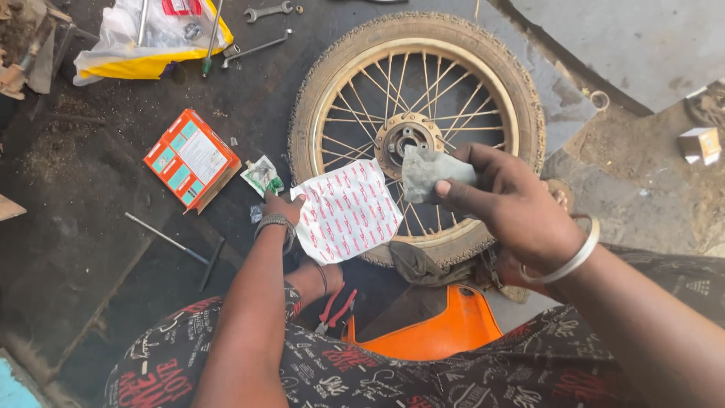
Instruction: The recorder is repairing a motorcycle wheel by cleaning the hub and preparing to install a new sprocket.
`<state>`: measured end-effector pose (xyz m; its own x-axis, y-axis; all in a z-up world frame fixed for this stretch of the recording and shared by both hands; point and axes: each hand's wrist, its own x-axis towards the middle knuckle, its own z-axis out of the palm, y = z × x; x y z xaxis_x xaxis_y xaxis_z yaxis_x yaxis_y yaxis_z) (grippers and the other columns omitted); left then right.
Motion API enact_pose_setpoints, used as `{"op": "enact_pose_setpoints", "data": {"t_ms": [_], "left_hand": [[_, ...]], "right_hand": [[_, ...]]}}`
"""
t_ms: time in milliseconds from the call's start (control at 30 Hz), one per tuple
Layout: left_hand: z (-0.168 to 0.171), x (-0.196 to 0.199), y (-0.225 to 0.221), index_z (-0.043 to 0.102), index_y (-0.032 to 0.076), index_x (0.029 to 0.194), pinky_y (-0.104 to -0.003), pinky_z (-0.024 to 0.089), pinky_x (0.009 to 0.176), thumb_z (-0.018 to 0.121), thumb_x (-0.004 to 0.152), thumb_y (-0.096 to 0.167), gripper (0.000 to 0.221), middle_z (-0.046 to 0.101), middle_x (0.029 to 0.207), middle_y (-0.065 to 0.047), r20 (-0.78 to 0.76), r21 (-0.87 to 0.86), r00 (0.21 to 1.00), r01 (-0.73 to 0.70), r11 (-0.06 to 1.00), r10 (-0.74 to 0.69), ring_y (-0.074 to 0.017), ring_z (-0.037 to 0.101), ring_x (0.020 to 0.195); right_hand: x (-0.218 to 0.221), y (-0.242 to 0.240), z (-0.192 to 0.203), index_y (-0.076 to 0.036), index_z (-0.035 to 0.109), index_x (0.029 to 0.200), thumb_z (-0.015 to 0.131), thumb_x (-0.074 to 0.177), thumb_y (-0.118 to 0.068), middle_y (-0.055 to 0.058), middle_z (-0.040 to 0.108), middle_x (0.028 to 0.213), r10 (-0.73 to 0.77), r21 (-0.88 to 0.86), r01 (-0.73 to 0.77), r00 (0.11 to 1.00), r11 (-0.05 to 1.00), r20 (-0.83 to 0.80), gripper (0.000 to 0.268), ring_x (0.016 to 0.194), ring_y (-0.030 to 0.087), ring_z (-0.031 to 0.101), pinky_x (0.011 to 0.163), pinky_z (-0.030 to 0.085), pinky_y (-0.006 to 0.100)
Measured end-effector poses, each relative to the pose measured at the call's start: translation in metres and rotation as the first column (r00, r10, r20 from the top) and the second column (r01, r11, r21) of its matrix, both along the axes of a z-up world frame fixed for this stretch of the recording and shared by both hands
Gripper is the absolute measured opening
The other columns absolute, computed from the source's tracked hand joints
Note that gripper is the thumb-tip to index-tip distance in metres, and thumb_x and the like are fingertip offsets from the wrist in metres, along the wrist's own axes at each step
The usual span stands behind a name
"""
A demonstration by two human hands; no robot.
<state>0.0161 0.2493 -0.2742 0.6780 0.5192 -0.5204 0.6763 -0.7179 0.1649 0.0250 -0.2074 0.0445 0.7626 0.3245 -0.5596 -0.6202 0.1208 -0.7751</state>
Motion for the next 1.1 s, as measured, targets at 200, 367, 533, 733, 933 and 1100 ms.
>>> {"op": "enact_pose_setpoints", "data": {"t_ms": [200, 367, 533, 733, 933, 1100], "left_hand": [[0.038, 0.012, -0.028, 0.065, -0.012, 0.13, -0.04, 0.063, 0.08, 0.077, 0.085, 0.02, 0.057, 0.074, 0.123, -0.03, -0.086, -0.408, 0.963, -0.266, 0.873, 0.254, -0.0342, 0.076, 0.1], [0.077, 0.014, -0.054, 0.058, -0.008, 0.127, -0.042, 0.067, 0.073, 0.077, 0.088, 0.017, 0.05, 0.069, 0.116, -0.024, -0.115, -0.474, 0.924, -0.373, 0.798, 0.364, -0.0317, 0.073, 0.096], [0.101, 0.017, -0.078, 0.06, -0.013, 0.123, -0.041, 0.062, 0.062, 0.078, 0.09, 0.02, 0.05, 0.071, 0.112, -0.025, -0.089, -0.352, 0.952, -0.304, 0.885, 0.291, -0.0323, 0.074, 0.085], [0.114, 0.014, -0.087, 0.066, -0.015, 0.115, -0.034, 0.06, 0.051, 0.08, 0.083, 0.005, 0.04, 0.073, 0.103, -0.024, -0.093, -0.315, 0.961, -0.278, 0.908, 0.262, -0.0288, 0.076, 0.07], [0.207, 0.021, -0.133, 0.074, -0.005, 0.113, -0.034, 0.059, 0.059, 0.08, 0.085, 0.015, 0.035, 0.079, 0.101, -0.022, -0.164, -0.238, 0.982, 0.058, 0.97, -0.099, -0.0254, 0.076, 0.072], [0.21, 0.01, -0.136, 0.078, 0.004, 0.11, -0.04, 0.053, 0.087, 0.086, 0.081, 0.029, 0.04, 0.075, 0.105, -0.023, 0.051, -0.081, 0.661, 0.75, 0.657, -0.748, -0.0325, 0.07, 0.095]], "right_hand": [[0.005, 0.008, 0.008, -0.004, 0.062, 0.119, 0.067, 0.089, -0.018, 0.005, 0.077, 0.106, 0.099, -0.063, -0.098, 0.995, 0.993, 0.015, 0.034, 0.098, 0.015, 0.072, 0.092, 0.057, 0.031], [-0.007, 0.008, -0.005, -0.002, 0.063, 0.12, 0.075, 0.087, -0.014, 0.006, 0.073, 0.102, 0.042, 0.029, -0.048, 0.982, 0.998, 0.186, 0.038, 0.09, 0.014, 0.069, 0.082, 0.058, 0.031], [-0.016, 0.001, -0.006, -0.004, 0.073, 0.118, 0.082, 0.083, -0.013, 0.006, 0.075, 0.1, 0.101, -0.161, -0.049, 0.938, 0.986, 0.333, 0.038, 0.088, 0.012, 0.071, 0.078, 0.062, 0.029], [-0.014, -0.007, 0.001, -0.001, 0.059, 0.107, 0.085, 0.079, -0.016, 0.003, 0.074, 0.108, 0.229, -0.453, 0.058, 0.802, 0.89, 0.552, 0.042, 0.101, 0.01, 0.072, 0.086, 0.061, 0.027], [-0.01, -0.014, -0.012, -0.007, 0.071, 0.101, 0.077, 0.085, -0.002, 0.008, 0.074, 0.104, 0.29, -0.383, 0.031, 0.597, 0.923, 0.748, 0.018, 0.097, 0.019, 0.075, 0.093, 0.062, 0.032], [-0.004, -0.007, -0.011, -0.006, 0.069, 0.107, 0.079, 0.082, -0.011, 0.001, 0.073, 0.092, 0.326, -0.508, 0.073, 0.686, 0.858, 0.65, 0.027, 0.086, 0.012, 0.074, 0.079, 0.06, 0.03]]}}
